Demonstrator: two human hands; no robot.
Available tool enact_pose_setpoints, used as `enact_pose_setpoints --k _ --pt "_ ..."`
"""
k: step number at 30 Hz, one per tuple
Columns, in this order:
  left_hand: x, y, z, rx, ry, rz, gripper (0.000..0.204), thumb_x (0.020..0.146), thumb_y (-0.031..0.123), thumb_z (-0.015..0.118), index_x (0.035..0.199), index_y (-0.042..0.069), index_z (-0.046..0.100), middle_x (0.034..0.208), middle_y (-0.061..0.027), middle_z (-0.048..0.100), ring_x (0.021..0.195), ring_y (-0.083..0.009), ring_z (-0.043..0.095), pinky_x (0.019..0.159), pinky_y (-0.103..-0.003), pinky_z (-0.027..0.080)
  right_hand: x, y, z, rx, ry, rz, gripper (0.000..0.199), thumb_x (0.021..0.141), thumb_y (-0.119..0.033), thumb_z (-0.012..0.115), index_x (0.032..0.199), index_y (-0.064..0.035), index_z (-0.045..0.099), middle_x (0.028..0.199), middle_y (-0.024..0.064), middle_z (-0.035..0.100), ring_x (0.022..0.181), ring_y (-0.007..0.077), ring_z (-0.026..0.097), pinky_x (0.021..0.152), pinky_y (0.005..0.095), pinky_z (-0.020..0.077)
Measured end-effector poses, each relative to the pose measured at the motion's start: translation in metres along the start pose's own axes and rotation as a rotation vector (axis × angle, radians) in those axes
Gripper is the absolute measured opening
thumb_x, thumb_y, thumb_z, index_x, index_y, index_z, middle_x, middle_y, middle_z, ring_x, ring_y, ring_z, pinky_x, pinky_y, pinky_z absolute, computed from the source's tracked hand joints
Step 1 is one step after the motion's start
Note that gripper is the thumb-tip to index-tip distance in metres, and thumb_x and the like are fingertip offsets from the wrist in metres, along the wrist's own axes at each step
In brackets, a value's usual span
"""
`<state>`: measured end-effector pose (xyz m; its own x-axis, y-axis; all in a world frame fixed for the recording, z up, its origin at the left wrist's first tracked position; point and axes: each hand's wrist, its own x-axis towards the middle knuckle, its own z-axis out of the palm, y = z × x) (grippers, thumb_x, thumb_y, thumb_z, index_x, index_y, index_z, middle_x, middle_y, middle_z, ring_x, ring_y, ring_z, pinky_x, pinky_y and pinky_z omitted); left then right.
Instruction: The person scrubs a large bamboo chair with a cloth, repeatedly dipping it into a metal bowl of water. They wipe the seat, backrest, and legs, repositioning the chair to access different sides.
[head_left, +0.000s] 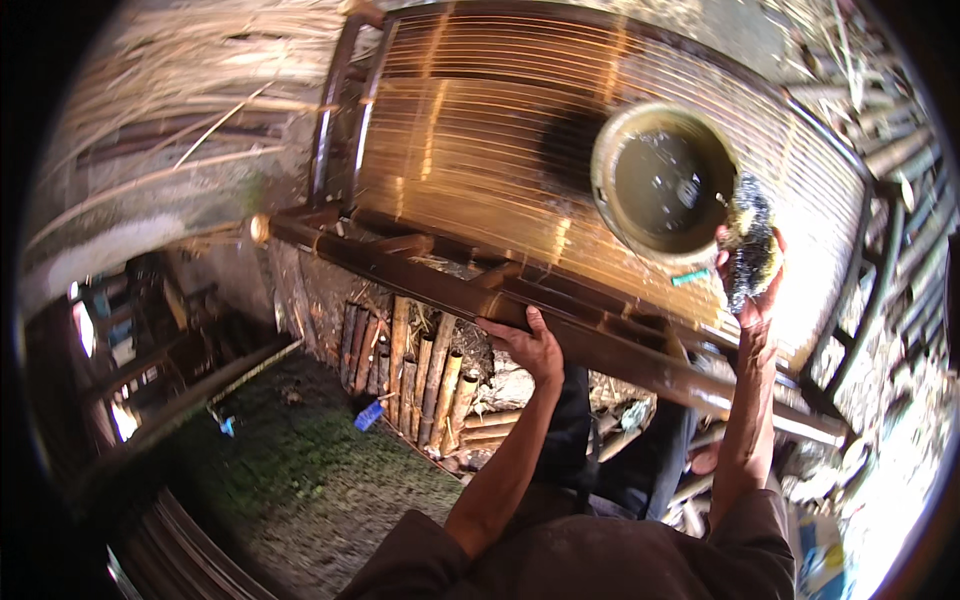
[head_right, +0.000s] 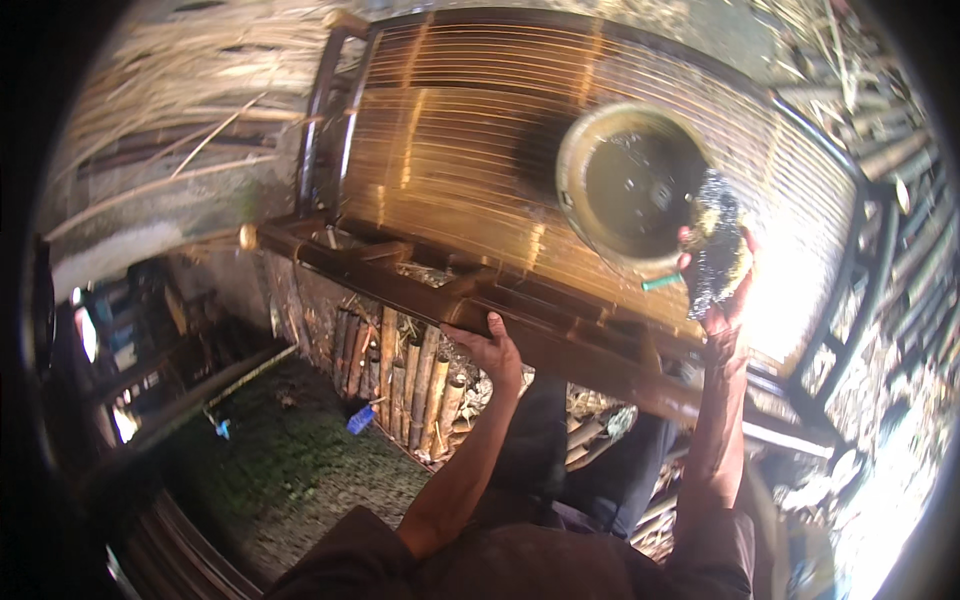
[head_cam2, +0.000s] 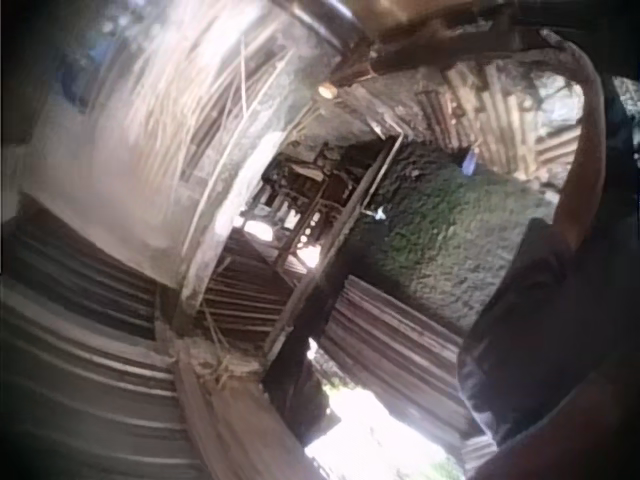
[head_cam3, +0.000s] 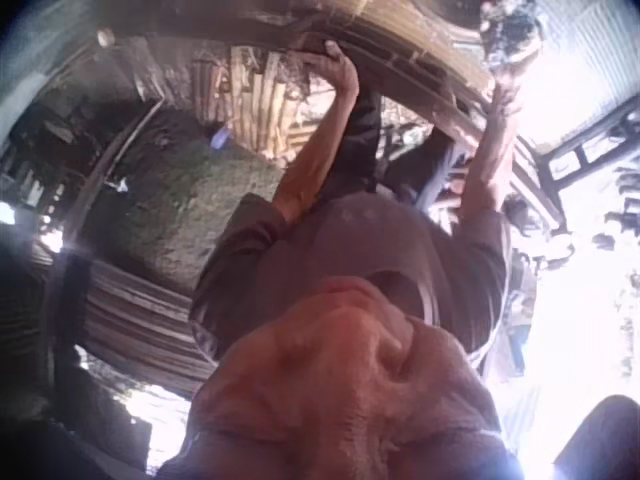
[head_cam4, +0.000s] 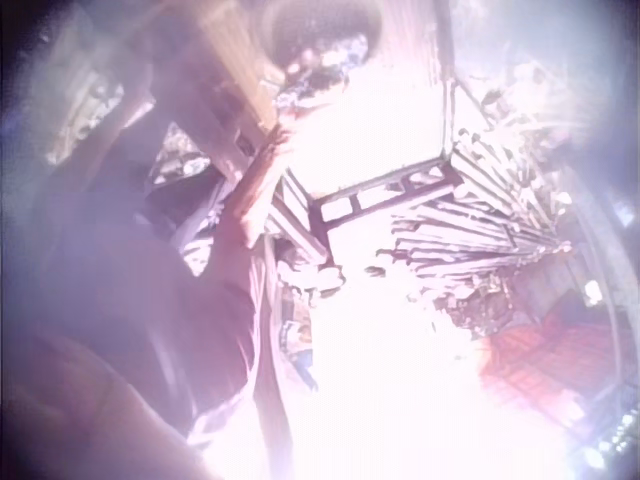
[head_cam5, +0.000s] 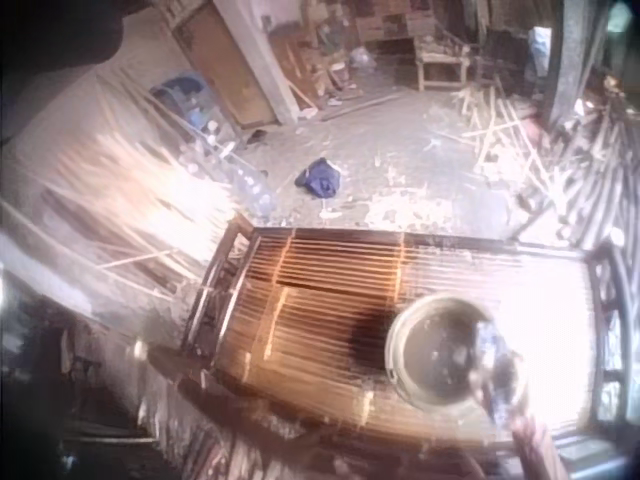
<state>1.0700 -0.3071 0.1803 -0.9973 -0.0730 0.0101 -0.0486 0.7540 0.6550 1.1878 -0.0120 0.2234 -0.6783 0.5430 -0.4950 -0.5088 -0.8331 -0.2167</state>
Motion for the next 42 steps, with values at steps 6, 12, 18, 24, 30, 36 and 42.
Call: enact_pose_setpoints --k 6,12,18,24,30,36,42 --pt "0.101 -0.010 -0.068 0.245 -0.414 0.792 0.041 0.091 0.025 0.065 0.124 0.004 0.057 0.127 -0.0203 0.052 0.115 -0.0389 0.052 0.099 -0.047 0.040 -0.133 -0.023 -0.047 0.201 0.057 -0.381 0.044 0.097 -0.035 0.052 0.133 -0.0093 0.053 0.131 0.0143 0.055 0.112 0.0352 0.055 0.079 0.0457 0.0572" --pt "0.159 -0.018 -0.052 0.552 -0.969 1.305 0.027 0.092 0.028 0.058 0.110 0.008 0.063 0.104 -0.0115 0.066 0.103 -0.0321 0.057 0.089 -0.047 0.043 -0.224 0.014 -0.083 0.350 0.142 -0.648 0.040 0.097 -0.030 0.051 0.125 -0.0017 0.057 0.120 0.0186 0.063 0.101 0.0400 0.063 0.071 0.0467 0.0588" --pt "0.169 -0.016 -0.043 0.683 -0.992 1.482 0.029 0.096 0.028 0.048 0.111 0.008 0.062 0.108 -0.0097 0.065 0.099 -0.0320 0.056 0.087 -0.046 0.042 -0.307 0.065 -0.121 0.415 0.043 -0.879 0.041 0.097 -0.032 0.050 0.126 -0.0037 0.057 0.118 0.0189 0.063 0.102 0.0395 0.061 0.074 0.0484 0.0588" --pt "0.183 -0.028 -0.032 0.562 -0.923 1.619 0.027 0.097 0.024 0.044 0.103 0.007 0.064 0.100 -0.0115 0.066 0.095 -0.0342 0.058 0.083 -0.048 0.045 -0.374 0.169 -0.188 0.502 0.420 -1.066 0.043 0.093 -0.038 0.051 0.120 -0.0064 0.060 0.108 0.0129 0.067 0.093 0.0308 0.067 0.069 0.0400 0.0586" --pt "0.161 -0.022 -0.027 0.495 -0.928 1.617 0.036 0.100 0.026 0.035 0.103 0.002 0.063 0.102 -0.0169 0.066 0.096 -0.0410 0.059 0.090 -0.049 0.044 -0.407 0.315 -0.236 0.708 0.664 -1.005 0.047 0.092 -0.045 0.055 0.120 -0.0087 0.059 0.104 0.0113 0.067 0.084 0.0279 0.067 0.062 0.0375 0.0592" --pt "0.184 -0.033 -0.031 0.502 -0.862 1.583 0.040 0.102 0.027 0.033 0.106 0.001 0.063 0.101 -0.0204 0.065 0.095 -0.0435 0.058 0.088 -0.050 0.044 -0.285 0.404 -0.226 0.552 0.927 -0.780 0.036 0.095 -0.039 0.057 0.117 -0.0113 0.059 0.095 0.0076 0.067 0.076 0.0208 0.068 0.055 0.0293 0.0534" --pt "0.196 -0.036 -0.015 0.517 -0.851 1.764 0.039 0.101 0.024 0.034 0.106 -0.004 0.060 0.101 -0.0247 0.063 0.092 -0.0428 0.058 0.082 -0.047 0.045 -0.098 0.451 -0.218 0.052 0.670 -0.749 0.025 0.096 -0.028 0.060 0.113 -0.0093 0.061 0.099 0.0043 0.065 0.082 0.0077 0.061 0.064 0.0266 0.0497"
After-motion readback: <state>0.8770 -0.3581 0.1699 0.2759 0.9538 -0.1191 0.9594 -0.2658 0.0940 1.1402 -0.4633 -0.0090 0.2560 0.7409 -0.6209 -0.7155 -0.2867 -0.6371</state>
